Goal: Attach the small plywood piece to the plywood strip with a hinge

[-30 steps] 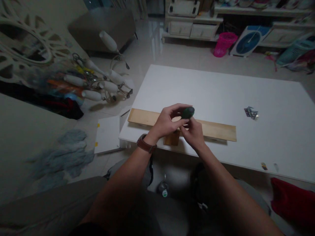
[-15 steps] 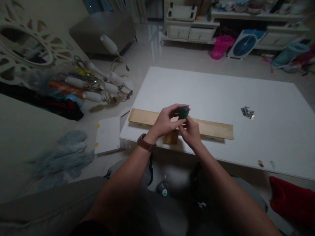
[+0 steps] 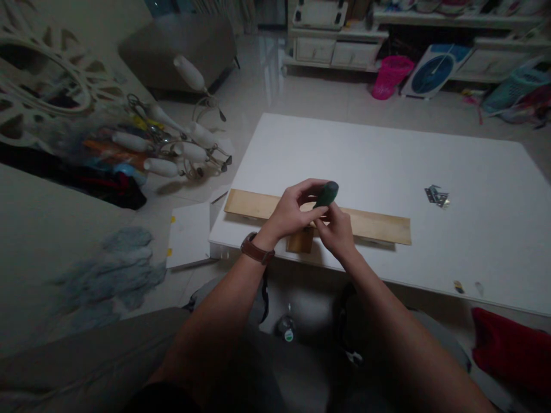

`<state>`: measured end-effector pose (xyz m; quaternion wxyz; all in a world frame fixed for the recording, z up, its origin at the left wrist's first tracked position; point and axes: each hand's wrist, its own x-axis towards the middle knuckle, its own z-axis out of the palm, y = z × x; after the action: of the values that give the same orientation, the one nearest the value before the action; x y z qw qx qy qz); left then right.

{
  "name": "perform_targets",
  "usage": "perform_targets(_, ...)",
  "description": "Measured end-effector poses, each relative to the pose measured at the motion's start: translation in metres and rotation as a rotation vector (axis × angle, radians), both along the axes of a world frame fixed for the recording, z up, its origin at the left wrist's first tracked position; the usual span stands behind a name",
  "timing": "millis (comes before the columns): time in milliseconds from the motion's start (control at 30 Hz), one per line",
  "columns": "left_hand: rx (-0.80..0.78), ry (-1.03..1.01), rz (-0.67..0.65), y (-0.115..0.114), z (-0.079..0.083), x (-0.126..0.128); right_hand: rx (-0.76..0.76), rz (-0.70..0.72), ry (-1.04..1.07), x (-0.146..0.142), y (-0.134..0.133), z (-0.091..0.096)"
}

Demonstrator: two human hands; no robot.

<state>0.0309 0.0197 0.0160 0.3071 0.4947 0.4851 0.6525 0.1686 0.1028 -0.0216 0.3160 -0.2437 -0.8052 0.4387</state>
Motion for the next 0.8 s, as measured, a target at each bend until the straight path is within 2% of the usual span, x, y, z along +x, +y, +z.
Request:
perform_targets(200,0.012,0.035,0.045,0.0,-0.002,0.001,-0.049,0.003,-0.002,0.0,0.002,-0.003)
perform_targets(333,0.004,0.06,0.082,-0.003,0.001,0.004,-0.012,-0.053,-0.051,0.003,0.0,-0.002)
perform_targets(500,-0.009,0.043,0.01,-0.008,0.007,0.004,0.101,-0.037,-0.081,0.007,0.0,-0.001)
perform_targets(633,-0.021,0.011,-0.056,-0.008,0.007,0.0,0.091,0.027,-0.073,0.007,0.001,0.0)
perform_targets(800,-0.02,0.024,0.008,-0.002,-0.002,-0.002,0.073,0.035,-0.049,0.003,0.002,0.001)
